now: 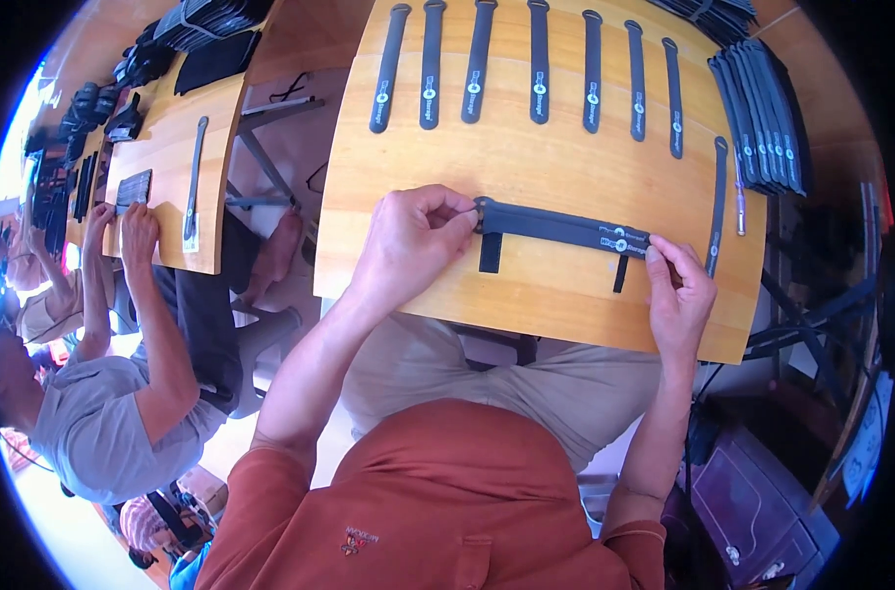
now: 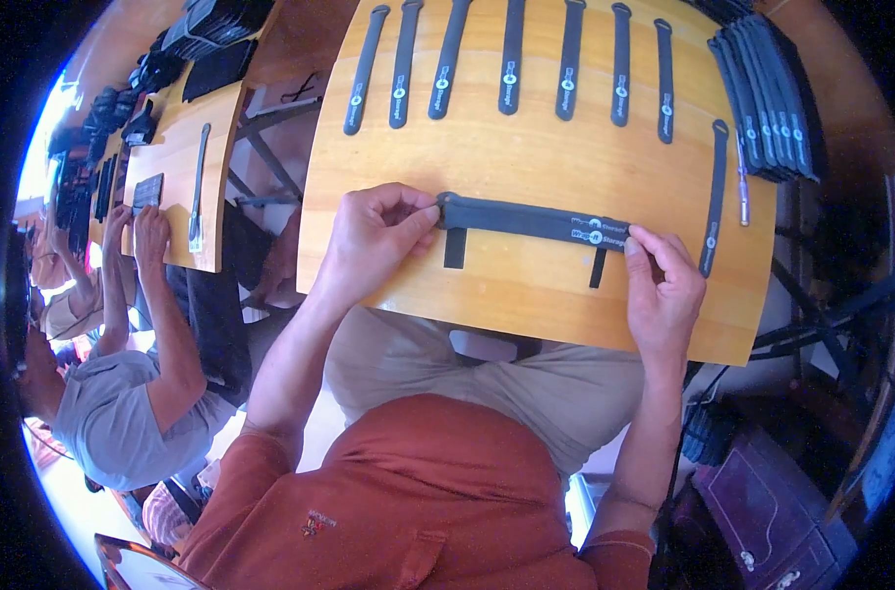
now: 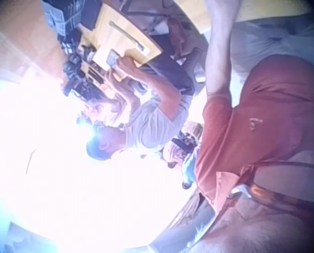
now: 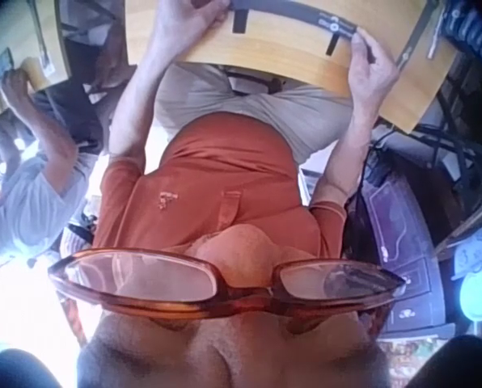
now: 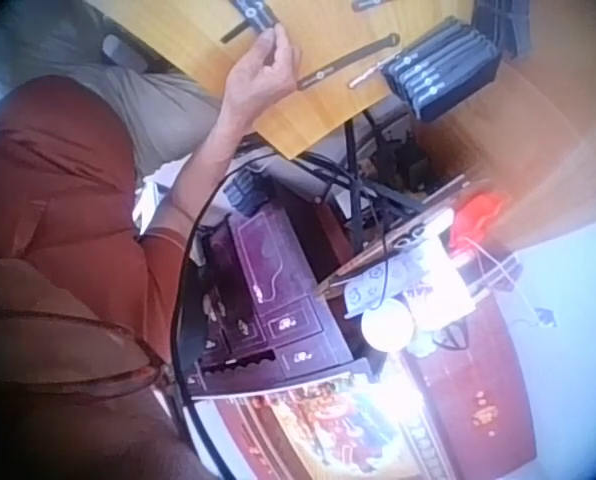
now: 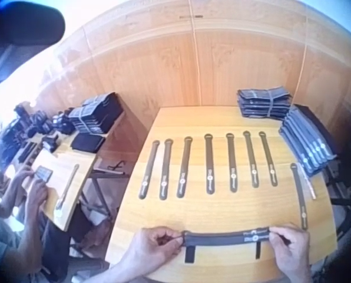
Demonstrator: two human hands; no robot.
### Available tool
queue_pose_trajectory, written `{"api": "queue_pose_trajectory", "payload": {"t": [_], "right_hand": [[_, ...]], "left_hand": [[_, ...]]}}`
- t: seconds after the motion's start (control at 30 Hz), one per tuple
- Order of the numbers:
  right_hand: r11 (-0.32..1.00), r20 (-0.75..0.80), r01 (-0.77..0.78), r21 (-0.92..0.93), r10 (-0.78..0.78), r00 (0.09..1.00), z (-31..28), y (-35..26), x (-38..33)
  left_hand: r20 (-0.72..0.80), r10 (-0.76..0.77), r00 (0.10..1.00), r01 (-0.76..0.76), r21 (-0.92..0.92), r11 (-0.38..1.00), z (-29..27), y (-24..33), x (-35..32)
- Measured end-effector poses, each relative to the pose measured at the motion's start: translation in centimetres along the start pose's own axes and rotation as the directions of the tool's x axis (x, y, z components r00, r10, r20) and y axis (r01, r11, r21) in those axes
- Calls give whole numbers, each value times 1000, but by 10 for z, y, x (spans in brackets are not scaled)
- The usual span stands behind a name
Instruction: Sorting and stacking small black textile straps on a wooden table in a workshop environment.
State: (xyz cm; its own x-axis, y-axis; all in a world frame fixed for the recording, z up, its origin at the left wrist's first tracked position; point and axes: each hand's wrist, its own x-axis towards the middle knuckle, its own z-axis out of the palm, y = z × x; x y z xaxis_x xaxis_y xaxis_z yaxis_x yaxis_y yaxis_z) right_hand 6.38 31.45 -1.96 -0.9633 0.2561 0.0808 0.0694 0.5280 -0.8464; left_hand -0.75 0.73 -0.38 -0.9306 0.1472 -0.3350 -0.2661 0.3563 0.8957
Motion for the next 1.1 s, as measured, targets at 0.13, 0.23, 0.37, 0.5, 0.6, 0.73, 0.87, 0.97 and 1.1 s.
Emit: {"api": "queue_pose_trajectory", "payload": {"t": [0.13, 0.23, 0.37, 0.5, 0.6, 0.73, 0.87, 0.97, 1.1], "right_hand": [[1000, 5, -7, -1, 7, 1000, 1, -3, 0], [1000, -6, -18, 13, 18, 1000, 1, 0, 0], [998, -25, -45, 37, 46, 999, 4, 3, 1], [999, -22, -40, 14, 40, 999, 2, 2, 1], [999, -21, -37, -8, 37, 999, 2, 2, 3], [997, -13, 30, -70, -31, 999, 1, 1, 5], [994, -6, 39, -97, -40, 999, 3, -2, 5], [993, 3, 39, -113, -39, 999, 3, -3, 6], [996, -9, 45, -82, -46, 999, 4, -3, 6]], "left_hand": [[-23, 16, 1000, -15, 28, 999, 1, -3, -1], [-39, 15, 999, -14, 20, 1000, 3, -5, 0], [-37, 8, 999, -7, 5, 1000, 2, -5, 0], [-41, -14, 999, 14, 12, 1000, 3, -4, 1], [-34, -6, 999, 6, -1, 1000, 3, -6, 1], [-50, 6, 999, -6, 3, 1000, 4, -5, 0], [-51, 4, 999, -4, -6, 1000, 3, -5, -1], [-49, -17, 999, 17, 15, 1000, 3, -4, 0], [-35, -25, 999, 24, -19, 1000, 3, -4, 1]]}}
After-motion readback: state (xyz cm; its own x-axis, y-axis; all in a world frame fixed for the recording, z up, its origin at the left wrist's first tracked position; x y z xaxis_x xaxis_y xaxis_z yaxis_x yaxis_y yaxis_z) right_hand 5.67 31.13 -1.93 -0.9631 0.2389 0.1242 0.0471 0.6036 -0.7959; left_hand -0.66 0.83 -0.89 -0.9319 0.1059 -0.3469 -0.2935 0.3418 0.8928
